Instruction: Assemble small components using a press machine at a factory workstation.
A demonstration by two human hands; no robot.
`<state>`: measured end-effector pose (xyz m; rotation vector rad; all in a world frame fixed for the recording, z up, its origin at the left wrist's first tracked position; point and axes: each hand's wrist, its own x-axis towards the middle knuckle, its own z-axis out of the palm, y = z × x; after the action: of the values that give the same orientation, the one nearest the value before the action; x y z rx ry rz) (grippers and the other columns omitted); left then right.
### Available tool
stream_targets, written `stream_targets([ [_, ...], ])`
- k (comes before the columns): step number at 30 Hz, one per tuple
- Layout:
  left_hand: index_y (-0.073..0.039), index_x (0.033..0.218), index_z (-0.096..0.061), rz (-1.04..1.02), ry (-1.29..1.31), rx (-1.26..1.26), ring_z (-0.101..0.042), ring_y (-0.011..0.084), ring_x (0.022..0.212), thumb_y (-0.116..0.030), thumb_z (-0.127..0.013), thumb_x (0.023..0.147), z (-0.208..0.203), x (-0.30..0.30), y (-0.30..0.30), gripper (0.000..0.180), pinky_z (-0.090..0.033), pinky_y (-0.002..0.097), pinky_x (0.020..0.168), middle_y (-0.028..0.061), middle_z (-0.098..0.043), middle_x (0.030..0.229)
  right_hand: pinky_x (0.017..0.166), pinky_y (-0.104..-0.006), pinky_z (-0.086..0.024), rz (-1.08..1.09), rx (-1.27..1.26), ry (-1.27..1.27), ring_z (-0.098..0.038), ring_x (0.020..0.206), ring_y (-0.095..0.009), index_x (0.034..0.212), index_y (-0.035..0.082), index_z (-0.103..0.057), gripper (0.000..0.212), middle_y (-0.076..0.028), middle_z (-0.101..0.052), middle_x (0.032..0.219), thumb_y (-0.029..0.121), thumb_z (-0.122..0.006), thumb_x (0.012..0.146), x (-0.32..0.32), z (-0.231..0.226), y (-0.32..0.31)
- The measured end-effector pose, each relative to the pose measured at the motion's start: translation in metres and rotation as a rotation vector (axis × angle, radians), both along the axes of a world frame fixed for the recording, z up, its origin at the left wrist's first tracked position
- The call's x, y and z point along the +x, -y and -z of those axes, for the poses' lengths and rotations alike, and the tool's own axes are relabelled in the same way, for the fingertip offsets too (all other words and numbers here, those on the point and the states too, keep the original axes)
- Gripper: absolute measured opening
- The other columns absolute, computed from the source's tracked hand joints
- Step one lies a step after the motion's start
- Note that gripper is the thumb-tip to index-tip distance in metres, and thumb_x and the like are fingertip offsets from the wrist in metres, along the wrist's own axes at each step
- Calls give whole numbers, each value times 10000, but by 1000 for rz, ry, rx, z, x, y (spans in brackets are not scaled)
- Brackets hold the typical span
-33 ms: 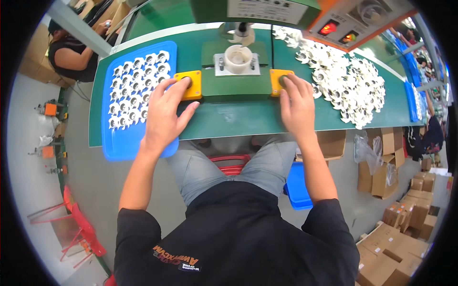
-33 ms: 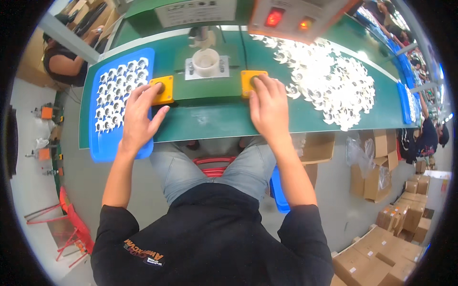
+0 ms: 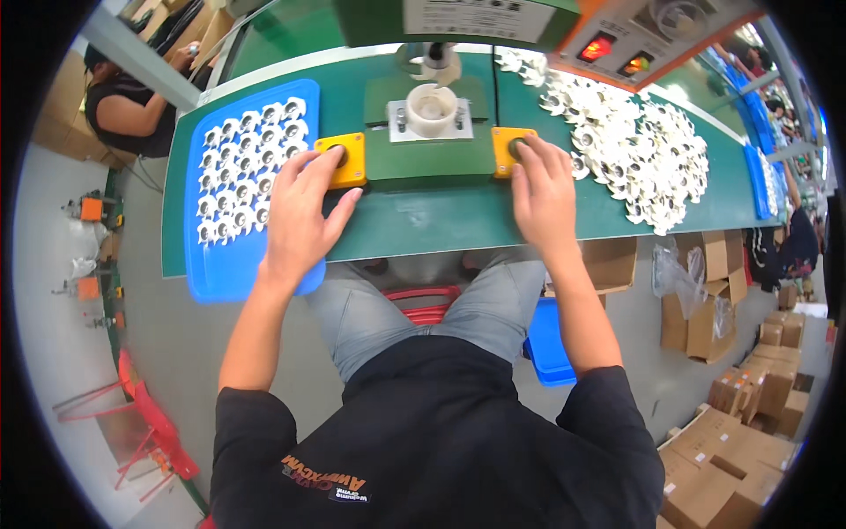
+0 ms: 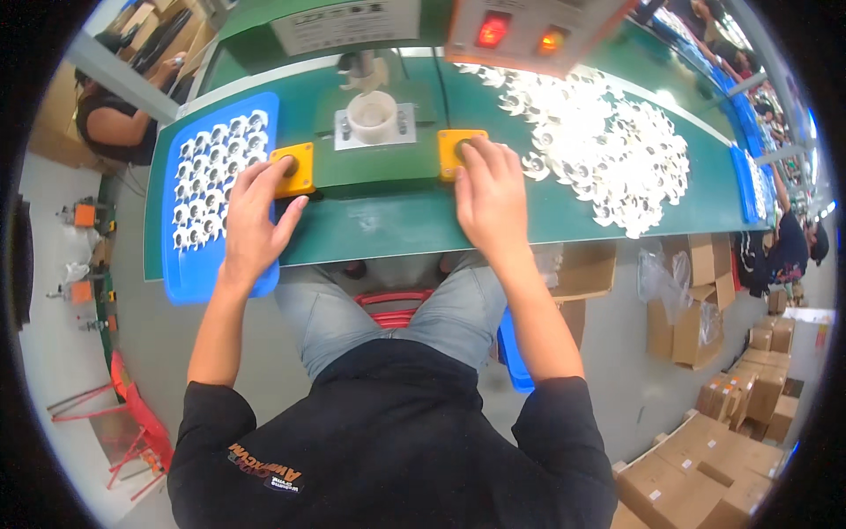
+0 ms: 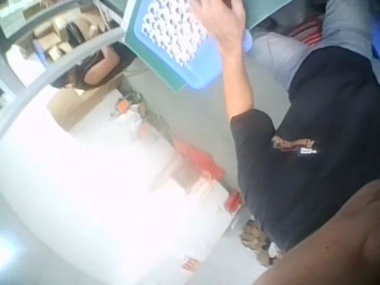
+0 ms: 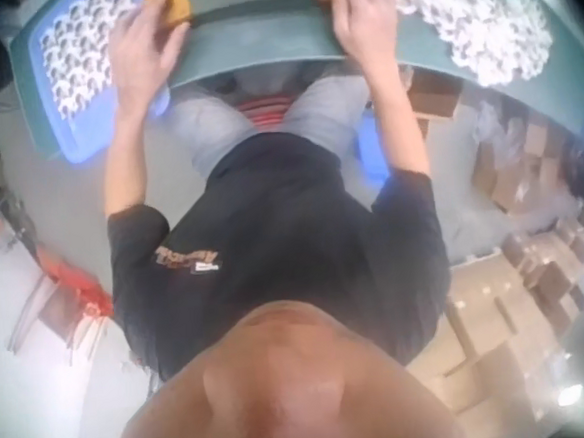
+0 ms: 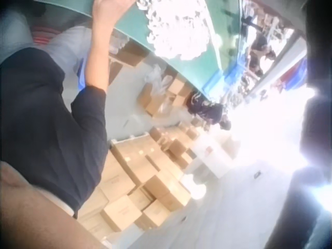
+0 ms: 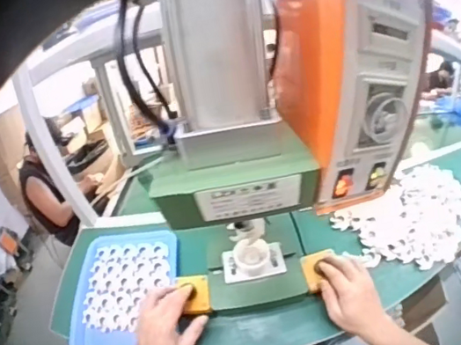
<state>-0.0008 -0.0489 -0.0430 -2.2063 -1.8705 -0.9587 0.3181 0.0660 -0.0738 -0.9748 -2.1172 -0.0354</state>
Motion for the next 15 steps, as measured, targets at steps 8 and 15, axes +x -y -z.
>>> stream_targets([
  [8, 17, 1293, -652, -34, -103, -33, -614, 368, 1032, -156, -815, 847, -7, 10, -3, 505, -498, 461, 945, 183, -726, 1119, 992, -467, -495, -31, -95, -14, -599, 1142, -394, 1143, -14, -686, 267, -184, -636, 1234, 51, -692, 883, 10, -8, -5],
  [15, 37, 1262, -666, -40, -28, -32, -616, 363, 1034, -104, -811, 838, -11, 17, -1, 470, -512, 447, 929, 188, -716, 1103, 1009, -406, -512, 118, -256, -97, -617, 1169, -375, 1208, -6, -688, 285, -191, -637, 1260, -9, -552, 958, 59, -2, -23],
])
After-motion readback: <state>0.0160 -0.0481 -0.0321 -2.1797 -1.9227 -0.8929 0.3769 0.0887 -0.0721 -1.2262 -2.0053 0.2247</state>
